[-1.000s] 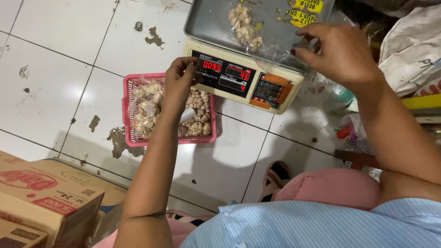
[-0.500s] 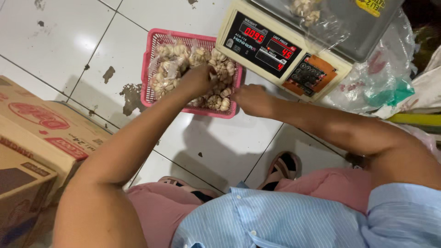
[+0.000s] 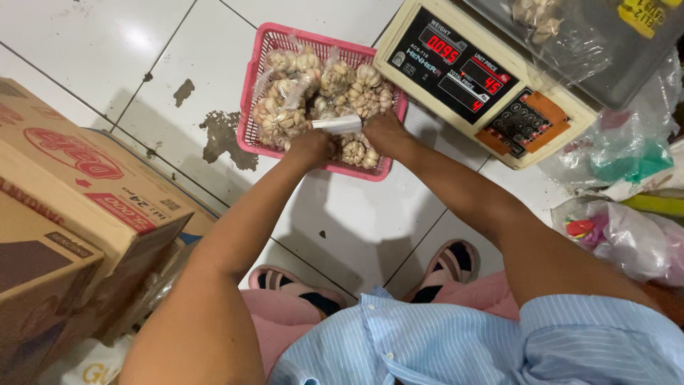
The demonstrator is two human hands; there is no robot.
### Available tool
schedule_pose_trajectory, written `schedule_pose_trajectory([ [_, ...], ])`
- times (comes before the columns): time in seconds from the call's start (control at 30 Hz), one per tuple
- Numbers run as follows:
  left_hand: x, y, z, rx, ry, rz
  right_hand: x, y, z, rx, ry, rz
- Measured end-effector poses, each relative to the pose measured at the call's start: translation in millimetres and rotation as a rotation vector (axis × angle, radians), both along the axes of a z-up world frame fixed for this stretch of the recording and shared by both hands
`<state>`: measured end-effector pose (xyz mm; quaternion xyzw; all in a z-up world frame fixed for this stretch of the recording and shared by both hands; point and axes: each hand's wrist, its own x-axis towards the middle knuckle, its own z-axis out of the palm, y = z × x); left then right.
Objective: The person weighs garlic bulbs on a digital scale, portioning them into small plastic bags and adding or removing bulbs from a basket to reach a target weight.
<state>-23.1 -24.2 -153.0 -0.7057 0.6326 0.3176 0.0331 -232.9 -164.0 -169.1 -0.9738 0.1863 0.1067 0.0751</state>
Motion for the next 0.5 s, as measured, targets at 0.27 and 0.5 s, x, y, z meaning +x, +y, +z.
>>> schedule_pose_trajectory([
  [0.27, 7, -8, 19, -0.192, 0.365, 0.228, 5, -26, 54, 0.648, -0.023, -0.170],
  [0.5, -3, -13, 37, -0.192, 0.296, 0.258, 12, 7, 82, -0.106, -0.172, -0.016],
])
